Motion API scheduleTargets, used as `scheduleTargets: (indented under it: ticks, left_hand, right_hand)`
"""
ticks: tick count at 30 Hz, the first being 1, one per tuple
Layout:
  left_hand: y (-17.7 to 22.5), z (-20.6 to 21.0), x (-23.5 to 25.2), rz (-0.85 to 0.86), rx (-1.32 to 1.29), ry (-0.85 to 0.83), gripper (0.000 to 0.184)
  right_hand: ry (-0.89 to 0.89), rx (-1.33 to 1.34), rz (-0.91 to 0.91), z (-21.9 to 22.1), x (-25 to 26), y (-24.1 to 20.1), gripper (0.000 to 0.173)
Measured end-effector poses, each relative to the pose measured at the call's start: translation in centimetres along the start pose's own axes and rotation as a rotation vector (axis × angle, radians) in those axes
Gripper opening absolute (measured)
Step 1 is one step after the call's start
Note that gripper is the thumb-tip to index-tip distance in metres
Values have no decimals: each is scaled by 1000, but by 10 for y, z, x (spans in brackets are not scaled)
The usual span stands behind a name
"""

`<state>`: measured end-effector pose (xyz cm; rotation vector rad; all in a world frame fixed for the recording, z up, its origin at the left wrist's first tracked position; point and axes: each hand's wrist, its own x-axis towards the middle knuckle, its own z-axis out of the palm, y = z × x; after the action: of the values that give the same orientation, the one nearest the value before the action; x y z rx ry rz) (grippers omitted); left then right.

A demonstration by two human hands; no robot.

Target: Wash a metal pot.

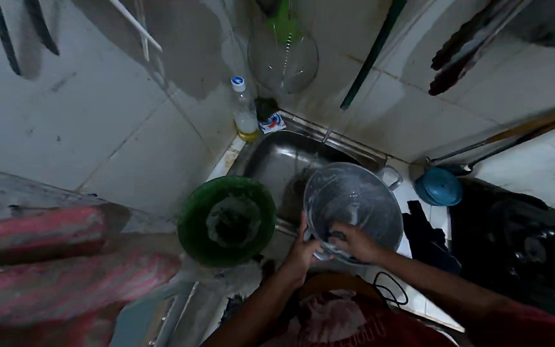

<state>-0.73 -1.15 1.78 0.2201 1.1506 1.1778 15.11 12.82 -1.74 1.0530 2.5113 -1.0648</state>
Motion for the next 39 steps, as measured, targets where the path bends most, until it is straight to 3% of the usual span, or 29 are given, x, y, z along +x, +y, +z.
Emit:
scheduleTargets:
  ticks: [1,3,5,7,9,11,14,15,18,21,23,25,26,28,30,32,34,36,39]
  left_hand:
    - [-2,-1,-2,8,3,-10,92]
    - [-7,3,-3,21,42,-56,95]
    - [-9,10,-3,-10,52,-76,96]
    - [-5,15,0,-29,43,-71,94]
    - [-3,9,6,8,44,-28,93]
    - [0,1,6,37,21,22,91]
    - [-2,0,2,55,-8,50,90]
    - [-2,0,1,59,-20,42,90]
    - [-2,3,2,61,-2,4,89]
    - [-4,4,0,29,110,-38,92]
    - [-3,6,-7,-18,81,-32,94]
    - [0,7,-11,-21,30,-15,92]
    - [0,7,-12,-9,13,-19,91]
    - [-4,7,-9,16,0,-28,90]
    - [-7,-1,-5,31,-11,35,90]
    - [-3,-10,-5,30,-27,119,91]
    - [-3,-12,-12,22,-23,150,89]
    - [-4,-9,-17,-14,-13,102,89]
    - [0,-3,-19,-38,-55,23,89]
  right_hand:
    - [-35,-218,54,-20,-5,18,40]
    - [99,-482,183,-53,11,50,39]
    - [351,-406,245,-49,40,44,40]
    - [417,-77,166,-15,51,4,41]
    - [235,243,-48,15,27,-18,39]
    - [15,189,-141,0,-3,3,33]
    - [-35,-403,133,-56,-14,41,38]
    - [-39,-459,237,-61,-10,38,42]
    - [-86,-60,281,-21,-1,-16,37]
    - [131,339,91,4,37,-47,32]
    - [398,194,87,-7,72,-18,36]
    - [699,25,212,-20,91,9,41]
    - [746,43,260,-19,91,7,41]
    - [531,280,227,1,67,-23,39]
    - [138,508,42,19,25,-43,36]
    - [-126,368,-49,3,-6,-28,32]
    - [-164,-115,45,-33,-12,5,36]
    - [-20,-481,168,-59,13,33,41]
    - [419,-416,170,-48,69,21,41]
